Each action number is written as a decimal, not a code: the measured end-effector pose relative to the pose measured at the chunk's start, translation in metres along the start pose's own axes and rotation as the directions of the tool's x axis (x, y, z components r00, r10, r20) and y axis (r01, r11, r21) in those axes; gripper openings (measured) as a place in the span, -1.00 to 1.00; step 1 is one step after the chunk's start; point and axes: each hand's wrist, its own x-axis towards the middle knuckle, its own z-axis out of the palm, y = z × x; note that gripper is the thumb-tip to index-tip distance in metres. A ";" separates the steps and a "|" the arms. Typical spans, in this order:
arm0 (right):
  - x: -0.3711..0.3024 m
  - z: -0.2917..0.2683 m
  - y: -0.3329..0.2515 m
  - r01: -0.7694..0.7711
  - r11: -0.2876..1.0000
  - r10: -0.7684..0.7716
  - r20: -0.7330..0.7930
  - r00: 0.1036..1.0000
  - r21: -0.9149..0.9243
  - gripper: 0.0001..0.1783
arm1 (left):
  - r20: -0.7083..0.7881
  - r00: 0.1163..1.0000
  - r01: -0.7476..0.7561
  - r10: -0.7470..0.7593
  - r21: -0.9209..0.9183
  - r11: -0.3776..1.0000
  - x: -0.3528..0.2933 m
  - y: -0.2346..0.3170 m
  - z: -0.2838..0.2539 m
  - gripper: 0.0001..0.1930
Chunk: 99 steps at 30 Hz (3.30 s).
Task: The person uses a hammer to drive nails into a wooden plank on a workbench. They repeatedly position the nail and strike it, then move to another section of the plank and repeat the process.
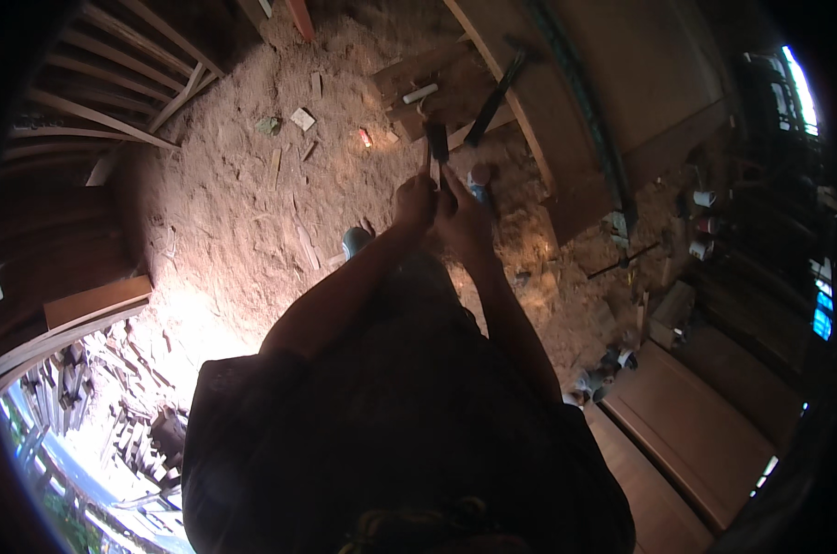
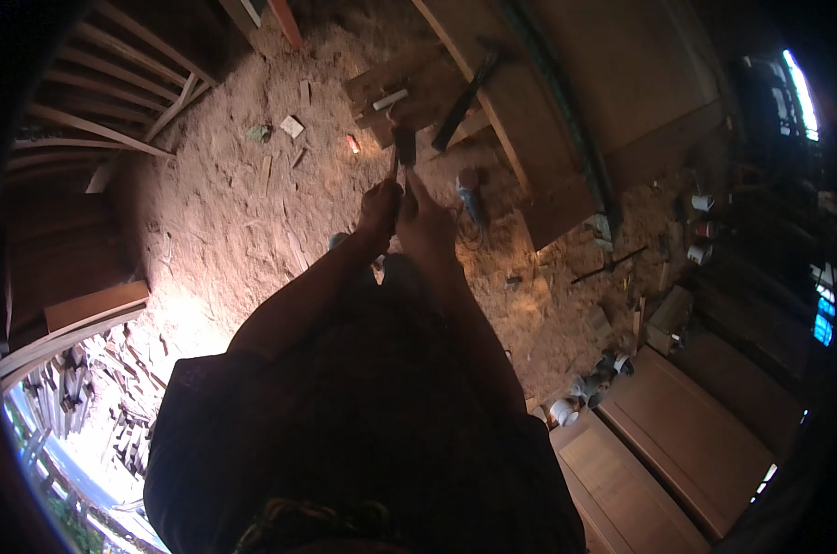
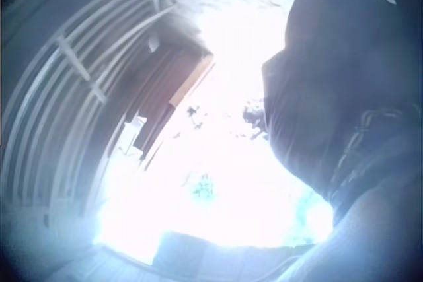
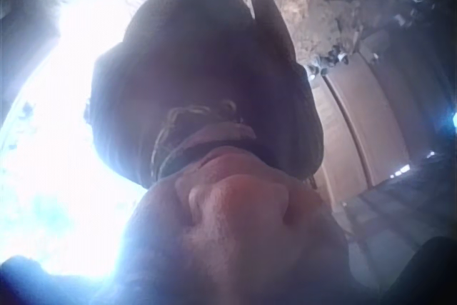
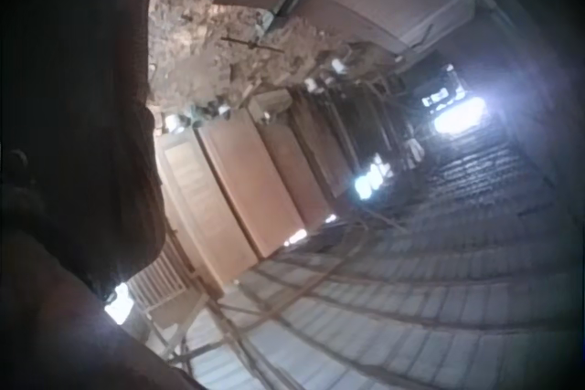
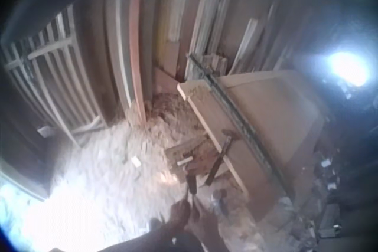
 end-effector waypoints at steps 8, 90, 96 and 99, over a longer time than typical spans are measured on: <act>0.024 -0.018 -0.021 -0.130 0.985 0.133 0.022 0.991 -0.112 -0.48 | 0.048 0.991 -0.128 0.122 0.154 0.980 0.011 -0.014 -0.010 -0.62; 0.024 0.011 0.018 -0.013 0.986 0.013 0.001 1.000 -0.165 -0.44 | 0.129 0.804 -0.571 0.581 0.440 0.693 0.036 -0.074 -0.016 -0.57; -0.010 0.014 0.031 0.074 0.984 -0.076 -0.008 0.997 -0.160 -0.42 | -0.029 0.929 -0.352 0.370 0.245 0.903 0.016 -0.044 -0.002 -0.58; 0.022 0.015 0.023 0.009 0.965 -0.017 -0.026 1.000 -0.264 -0.40 | 0.008 0.931 -0.359 0.364 0.194 0.913 0.020 -0.050 -0.001 -0.57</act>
